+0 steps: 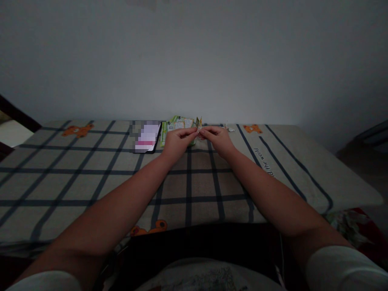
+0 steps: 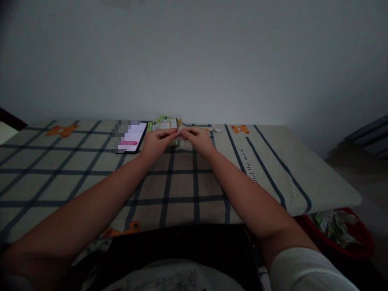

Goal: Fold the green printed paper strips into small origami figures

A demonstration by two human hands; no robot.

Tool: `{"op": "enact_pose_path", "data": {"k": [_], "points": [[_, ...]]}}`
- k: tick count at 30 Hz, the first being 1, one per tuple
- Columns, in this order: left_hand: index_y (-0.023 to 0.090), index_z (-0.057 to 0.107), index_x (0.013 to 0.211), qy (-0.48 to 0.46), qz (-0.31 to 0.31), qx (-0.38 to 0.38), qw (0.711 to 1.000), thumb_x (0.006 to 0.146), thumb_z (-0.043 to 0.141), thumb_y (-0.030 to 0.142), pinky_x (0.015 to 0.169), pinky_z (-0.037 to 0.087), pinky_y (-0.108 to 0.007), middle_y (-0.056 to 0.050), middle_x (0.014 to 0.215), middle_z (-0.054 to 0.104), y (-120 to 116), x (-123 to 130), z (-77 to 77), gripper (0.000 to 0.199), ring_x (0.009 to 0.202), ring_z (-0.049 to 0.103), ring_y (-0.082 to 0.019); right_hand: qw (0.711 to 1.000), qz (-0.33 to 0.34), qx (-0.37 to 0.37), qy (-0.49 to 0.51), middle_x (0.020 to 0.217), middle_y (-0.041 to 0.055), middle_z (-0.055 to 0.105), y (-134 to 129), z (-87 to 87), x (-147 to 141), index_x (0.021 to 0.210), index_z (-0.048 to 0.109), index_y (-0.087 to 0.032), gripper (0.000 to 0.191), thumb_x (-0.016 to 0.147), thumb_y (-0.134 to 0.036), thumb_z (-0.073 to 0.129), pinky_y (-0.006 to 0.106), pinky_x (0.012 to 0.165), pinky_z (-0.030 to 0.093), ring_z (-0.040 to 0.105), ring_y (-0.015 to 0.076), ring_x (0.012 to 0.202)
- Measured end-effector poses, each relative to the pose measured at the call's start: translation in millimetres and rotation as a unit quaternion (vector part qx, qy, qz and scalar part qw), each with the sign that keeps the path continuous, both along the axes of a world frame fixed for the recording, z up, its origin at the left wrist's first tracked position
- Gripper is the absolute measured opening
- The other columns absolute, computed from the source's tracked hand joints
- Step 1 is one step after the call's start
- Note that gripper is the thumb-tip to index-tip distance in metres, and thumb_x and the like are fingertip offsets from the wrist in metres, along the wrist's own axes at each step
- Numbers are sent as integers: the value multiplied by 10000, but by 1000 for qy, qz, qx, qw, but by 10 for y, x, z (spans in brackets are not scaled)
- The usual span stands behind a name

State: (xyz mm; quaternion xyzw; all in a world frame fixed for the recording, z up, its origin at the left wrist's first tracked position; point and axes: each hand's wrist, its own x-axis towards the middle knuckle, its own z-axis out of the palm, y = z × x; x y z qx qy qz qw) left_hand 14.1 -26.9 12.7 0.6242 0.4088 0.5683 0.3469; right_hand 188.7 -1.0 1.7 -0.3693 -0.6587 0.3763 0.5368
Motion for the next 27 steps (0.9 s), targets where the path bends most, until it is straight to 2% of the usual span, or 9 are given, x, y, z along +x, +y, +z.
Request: {"op": "enact_pose_path", "data": {"k": [4, 9, 13, 16, 19, 23, 25, 27], "points": [[201, 806, 879, -7, 14, -19, 1000, 727, 788, 357, 947, 519, -384, -75, 945, 780, 29, 9, -8, 218, 925, 705, -224, 1000, -15, 17, -14, 766, 36, 718, 41, -47, -11, 810, 700, -176, 373, 756, -545, 718, 293, 707, 540, 643, 144, 709], [220, 770, 748, 99, 74, 94, 988, 742, 743, 320, 892, 515, -335, -52, 920, 749, 27, 3, 11, 103, 932, 665, -206, 995, -43, 51, -75, 752, 32, 687, 47, -52, -10, 825, 665, -174, 270, 799, -443, 670, 282, 662, 517, 622, 142, 670], [205, 755, 777, 138, 74, 93, 983, 778, 696, 321, 770, 512, -308, -49, 819, 731, -15, 12, 17, 129, 778, 648, -184, 991, -53, 75, -97, 760, 31, 688, -4, -24, -43, 822, 639, -182, 169, 796, -348, 659, 287, 668, 530, 636, 149, 678], [200, 737, 771, 120, 83, 74, 986, 758, 709, 311, 721, 496, -295, -44, 782, 722, -21, 27, 10, 115, 717, 628, -175, 990, -59, 78, -99, 779, 28, 685, -28, -30, -93, 844, 627, -191, 137, 787, -309, 666, 297, 716, 547, 649, 153, 715], [198, 704, 772, 74, 66, 43, 994, 744, 721, 299, 696, 488, -280, -29, 753, 708, 4, 40, 7, 106, 681, 614, -159, 994, -61, 71, -62, 789, 15, 674, -27, -53, -134, 898, 597, -204, 157, 779, -278, 669, 290, 725, 548, 651, 147, 725], [221, 654, 953, -16, 17, -1, 1000, 737, 715, 257, 655, 476, -246, 25, 702, 672, 60, 38, 5, 228, 628, 600, -123, 998, -24, 49, -15, 764, -21, 663, -6, -62, -136, 1054, 538, -227, 266, 820, -300, 642, 264, 678, 536, 643, 124, 681], [228, 657, 955, -30, -7, -11, 999, 741, 709, 254, 654, 482, -241, 30, 704, 672, 82, 27, 2, 221, 625, 602, -117, 999, -3, 39, -10, 777, -8, 681, 7, -50, -116, 1017, 575, -217, 243, 822, -341, 652, 272, 696, 547, 657, 128, 708], [215, 695, 863, -13, -16, -7, 1000, 750, 702, 269, 693, 507, -258, -2, 755, 702, 92, 10, 2, 125, 683, 632, -134, 1000, 4, 27, -7, 822, 25, 719, 14, -30, -90, 934, 648, -194, 232, 795, -376, 684, 297, 741, 565, 678, 145, 762]]}}
